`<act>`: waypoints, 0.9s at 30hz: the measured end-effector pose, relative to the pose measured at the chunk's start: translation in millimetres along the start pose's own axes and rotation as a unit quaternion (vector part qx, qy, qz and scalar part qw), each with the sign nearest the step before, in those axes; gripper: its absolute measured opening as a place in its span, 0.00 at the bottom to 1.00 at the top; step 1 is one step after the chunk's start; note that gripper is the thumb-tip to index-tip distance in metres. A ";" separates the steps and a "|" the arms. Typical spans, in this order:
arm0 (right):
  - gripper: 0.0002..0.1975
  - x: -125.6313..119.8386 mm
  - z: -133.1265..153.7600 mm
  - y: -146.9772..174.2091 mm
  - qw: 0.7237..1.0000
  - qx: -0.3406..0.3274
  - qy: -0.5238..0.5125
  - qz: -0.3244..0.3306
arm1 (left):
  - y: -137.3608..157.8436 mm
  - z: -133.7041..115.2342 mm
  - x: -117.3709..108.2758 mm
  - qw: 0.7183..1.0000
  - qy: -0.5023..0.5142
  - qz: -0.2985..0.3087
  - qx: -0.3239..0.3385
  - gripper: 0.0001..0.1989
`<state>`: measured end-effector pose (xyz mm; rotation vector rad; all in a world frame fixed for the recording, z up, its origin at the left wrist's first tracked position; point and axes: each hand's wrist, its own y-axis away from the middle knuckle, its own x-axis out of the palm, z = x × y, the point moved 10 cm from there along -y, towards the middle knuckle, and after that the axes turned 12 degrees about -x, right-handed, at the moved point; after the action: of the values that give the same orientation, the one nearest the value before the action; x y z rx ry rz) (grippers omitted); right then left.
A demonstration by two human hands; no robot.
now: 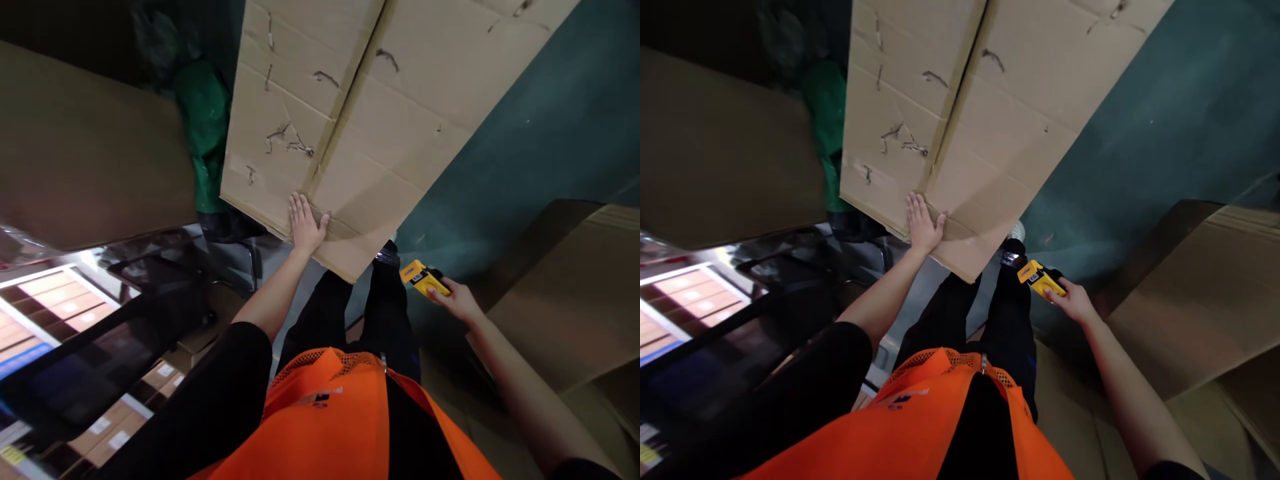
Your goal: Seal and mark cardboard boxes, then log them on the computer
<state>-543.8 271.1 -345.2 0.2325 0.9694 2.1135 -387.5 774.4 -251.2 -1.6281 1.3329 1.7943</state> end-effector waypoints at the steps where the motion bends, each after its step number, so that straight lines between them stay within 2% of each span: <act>1: 0.35 -0.1 -0.3 -1.1 1.000 -0.006 0.003 0.000 | 0.3 -0.8 2.7 1.000 -0.006 -0.002 -0.003 0.53; 6: 0.34 -1.9 5.0 -2.5 0.999 -0.025 0.025 0.008 | 4.5 -5.4 9.2 1.000 -0.026 0.003 0.002 0.55; 9: 0.34 -12.1 -10.0 6.9 0.998 -0.046 0.047 0.005 | 5.6 -6.5 9.1 0.999 -0.041 -0.011 0.001 0.56; 11: 0.34 -26.0 -42.4 21.7 0.997 -0.035 0.074 -0.004 | 6.3 -8.2 11.1 0.998 -0.055 -0.020 0.002 0.57; 14: 0.34 -43.8 -111.2 47.4 0.991 0.038 0.127 0.003 | 8.2 -12.0 16.8 0.997 -0.073 -0.023 0.007 0.58; 16: 0.32 -43.7 -145.1 52.4 0.982 0.090 0.163 0.033 | 9.7 -14.1 18.9 0.997 -0.078 -0.028 0.007 0.60; 17: 0.32 -40.2 -152.9 47.5 0.976 0.107 0.180 0.050 | 10.6 -15.6 19.4 0.996 -0.078 -0.031 0.009 0.61; 19: 0.34 -29.1 -150.6 21.9 0.967 0.126 0.207 0.074 | 12.3 -19.2 20.4 0.997 -0.076 -0.032 0.014 0.62; 22: 0.34 -8.5 -118.9 -39.7 0.964 0.134 0.217 0.076 | 13.4 -21.2 22.7 0.997 -0.076 -0.022 0.009 0.58; 27: 0.32 28.8 -66.5 -131.0 0.973 0.136 0.165 0.085 | 11.8 -18.2 23.7 0.995 -0.098 -0.031 0.003 0.53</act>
<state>-517.0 307.1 -488.1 0.1042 1.4859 2.2128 -392.7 746.5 -266.2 -1.4314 1.1863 1.8559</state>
